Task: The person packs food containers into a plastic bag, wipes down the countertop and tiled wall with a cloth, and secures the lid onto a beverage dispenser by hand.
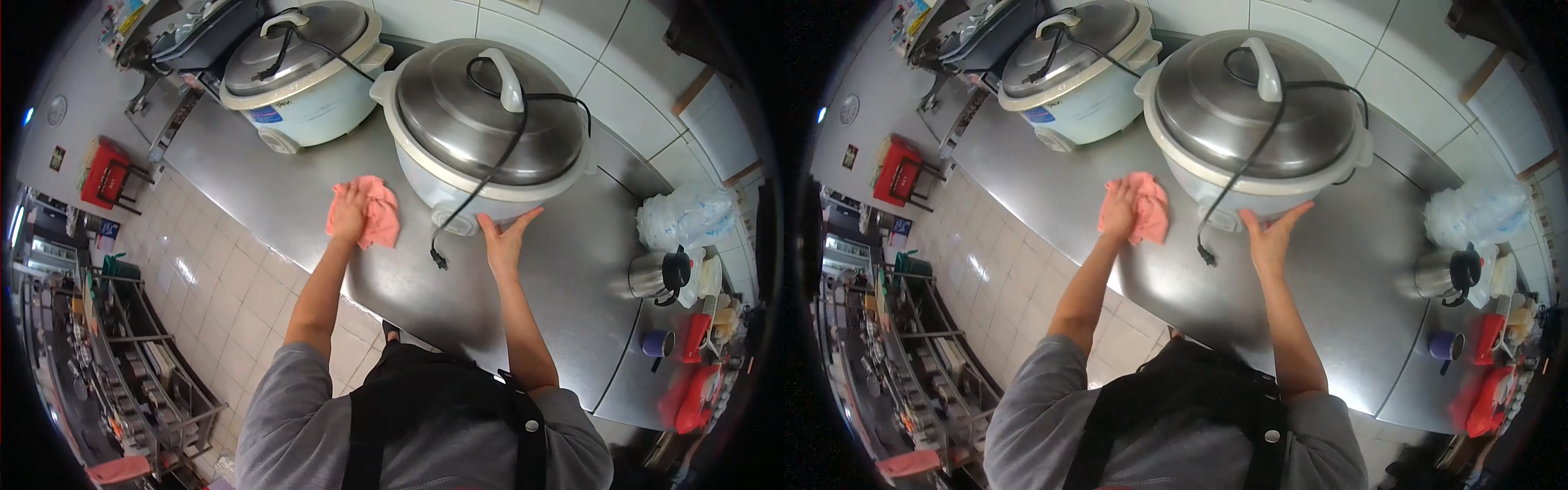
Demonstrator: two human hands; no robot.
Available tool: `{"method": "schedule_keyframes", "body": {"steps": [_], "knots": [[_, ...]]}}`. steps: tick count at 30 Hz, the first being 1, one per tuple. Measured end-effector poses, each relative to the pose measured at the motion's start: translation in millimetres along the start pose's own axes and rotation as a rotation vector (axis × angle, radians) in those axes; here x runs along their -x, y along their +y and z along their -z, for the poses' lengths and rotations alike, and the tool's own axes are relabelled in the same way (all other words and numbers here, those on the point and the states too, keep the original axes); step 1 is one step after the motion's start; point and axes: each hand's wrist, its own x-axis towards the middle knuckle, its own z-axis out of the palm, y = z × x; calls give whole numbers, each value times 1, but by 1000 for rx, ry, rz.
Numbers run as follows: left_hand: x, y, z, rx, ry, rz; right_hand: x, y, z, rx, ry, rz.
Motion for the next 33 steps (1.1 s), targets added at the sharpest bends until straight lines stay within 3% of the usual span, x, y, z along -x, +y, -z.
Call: {"method": "schedule_keyframes", "body": {"steps": [5, 12, 14, 16, 19, 21, 22, 23, 24, 25, 26, 28, 29, 30, 32, 33], "knots": [[-36, -123, -8, -119, 71, 202, 4, -7, -24, -61, 65, -21], [-44, -196, 11, -101, 188, 421, -9, -9, -64, -25, 143, -25], [-32, -223, 23, -203, 231, 490, -22, 3, -67, 56, 183, 77], [-13, -237, 32, -235, 272, 556, -28, -1, -72, -110, 157, 139], [14, -198, 35, -388, 363, 525, -38, 5, -66, 1, 170, 93], [53, -135, 38, -241, 421, 238, -46, 17, -65, 153, 188, 50], [84, -121, 11, -66, 138, 258, -46, 16, -65, 151, 187, 56], [104, -76, 23, -143, -52, 216, -43, 14, -63, 129, 170, 45], [108, -32, 67, -35, 149, -61, -39, 13, -60, 109, 153, 32], [111, -33, 74, -47, 54, -83, -34, 16, -56, 114, 150, 29], [110, -43, 81, -62, -37, -112, -32, 22, -52, 144, 108, -15], [109, -132, 27, 758, 268, 705, -20, 48, -41, 184, 70, -67], [98, -184, 38, 783, 258, 769, -15, 76, -37, 206, 5, -135], [82, -204, 76, 35, 51, 724, -7, 98, -31, 226, -58, -205], [76, -283, 78, 344, 507, 885, 21, 121, -16, 262, -114, -131], [79, -304, 86, -16, 508, 514, 35, 126, -8, 295, -174, -61]]}}
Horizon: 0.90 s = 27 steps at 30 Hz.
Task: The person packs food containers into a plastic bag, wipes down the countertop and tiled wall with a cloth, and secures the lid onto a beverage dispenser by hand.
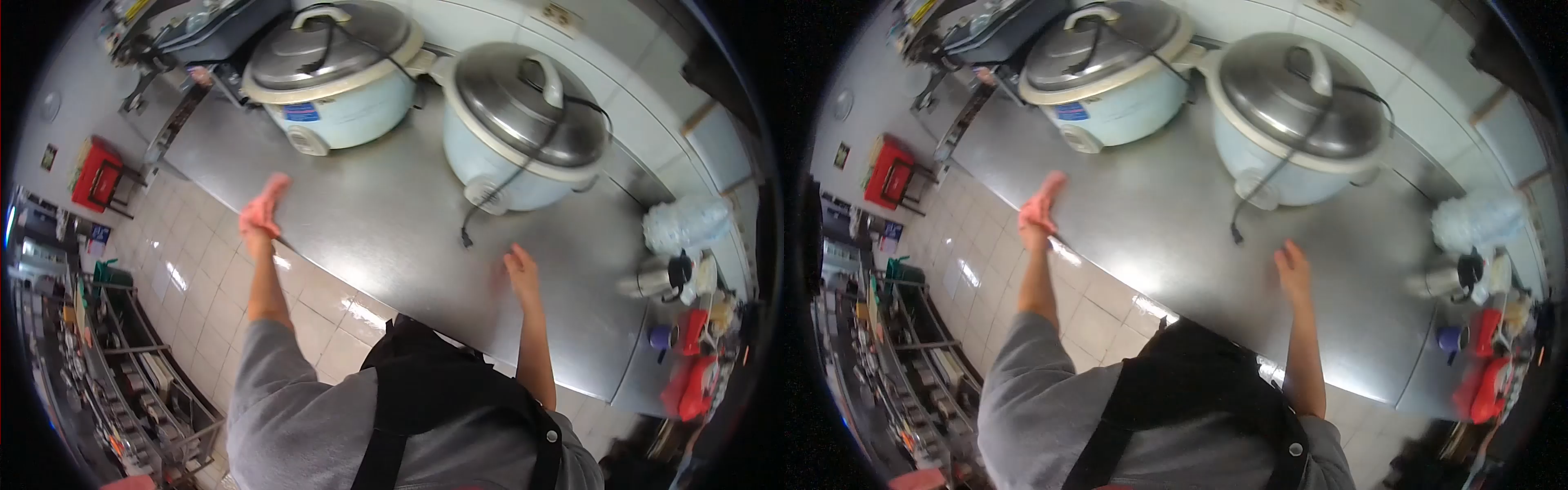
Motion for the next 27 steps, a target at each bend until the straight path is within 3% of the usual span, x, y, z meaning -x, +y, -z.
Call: {"method": "schedule_keyframes", "body": {"steps": [1, 2, 3, 5, 7, 9, 11, 13, 15, 16, 18, 19, 21, 22, 23, 24, 25, 27], "knots": [[-7, -12, 0, -215, 65, -458, 19, -3, 7, 27, -4, 97], [-19, -20, 2, 85, -218, 17, 42, -15, 18, 63, 6, 183], [-24, -7, -1, 365, -524, 489, 59, -24, 31, -14, -65, 78], [15, 64, 19, 1270, -428, 394, 85, -19, 53, -148, -158, -78], [75, 145, 39, 688, -188, 323, 102, -20, 66, -381, -233, -249], [139, 198, 43, 443, -253, 126, 116, -37, 80, -715, -367, -377], [203, 270, 67, 465, -456, -188, 130, -48, 84, -979, -472, -397], [254, 351, 101, 700, -876, -219, 139, -55, 78, -1100, -461, -404], [302, 420, 139, 1145, -1330, -143, 151, -52, 69, -1218, -341, -404], [310, 433, 151, 1139, -1342, -157, 151, -41, 75, -1230, -328, -400], [321, 455, 166, 682, -1204, -850, 140, -28, 98, -1080, -290, -367], [325, 458, 167, 680, -1204, -862, 138, -21, 112, -1086, -282, -362], [329, 451, 171, 717, -1077, -589, 140, -39, 157, -435, -294, -29], [333, 445, 172, 725, -1062, -452, 142, -34, 159, -439, -284, -26], [339, 438, 174, 729, -1046, -313, 147, -27, 152, -9, -28, 122], [347, 432, 176, 728, -1050, -321, 152, -21, 142, 423, 228, 260], [353, 426, 178, 681, -1101, -224, 157, -11, 130, 419, 236, 256], [370, 426, 182, 648, -1089, -149, 156, 15, 101, 464, 92, 526]]}}
